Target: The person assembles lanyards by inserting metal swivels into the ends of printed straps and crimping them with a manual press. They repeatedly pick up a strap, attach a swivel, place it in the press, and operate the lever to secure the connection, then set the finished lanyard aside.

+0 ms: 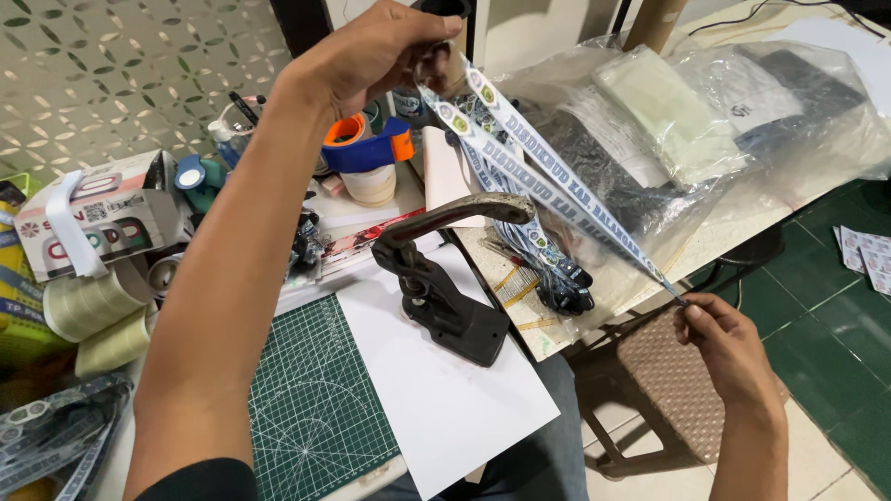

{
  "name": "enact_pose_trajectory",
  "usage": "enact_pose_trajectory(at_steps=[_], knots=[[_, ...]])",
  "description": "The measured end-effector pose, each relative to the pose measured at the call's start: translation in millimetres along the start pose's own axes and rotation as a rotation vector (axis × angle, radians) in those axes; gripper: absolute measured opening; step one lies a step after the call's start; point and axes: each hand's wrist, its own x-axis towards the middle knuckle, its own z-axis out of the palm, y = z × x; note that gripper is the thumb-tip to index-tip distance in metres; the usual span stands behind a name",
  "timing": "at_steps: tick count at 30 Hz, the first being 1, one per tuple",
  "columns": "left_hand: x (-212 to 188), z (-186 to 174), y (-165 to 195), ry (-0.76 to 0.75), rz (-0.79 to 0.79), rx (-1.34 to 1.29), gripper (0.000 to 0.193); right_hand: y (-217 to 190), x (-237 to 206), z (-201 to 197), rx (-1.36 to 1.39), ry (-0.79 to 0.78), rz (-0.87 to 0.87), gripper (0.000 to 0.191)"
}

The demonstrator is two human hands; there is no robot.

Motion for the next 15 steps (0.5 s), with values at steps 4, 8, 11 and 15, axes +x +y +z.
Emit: enact_pose_trajectory(at_steps=[4, 8, 11, 15], knots=[[-2.7, 2.2, 1.2, -0.034, 0.014, -0.152, 0.025, -3.5, -4.9, 5.9, -0.059, -0.047, -0.034, 0.021], [-3.5, -0.6, -2.6, -0.029, 0.062, -0.260, 0.030, -9.9, -8.0, 20.6, -0.107, 0.018, -0.058, 0.023], [-1.2, -6.2, -7.4, 0.038, 0.063, -0.158, 0.018, -18.0, -12.5, 32.7, -0.219, 0.064, -0.132, 0.025], [5.7, -11.9, -19.5, 0.146, 0.005, -0.135, 0.020, -30.2, -26.8, 51.8, -0.327, 0.114, -0.191, 0.027]])
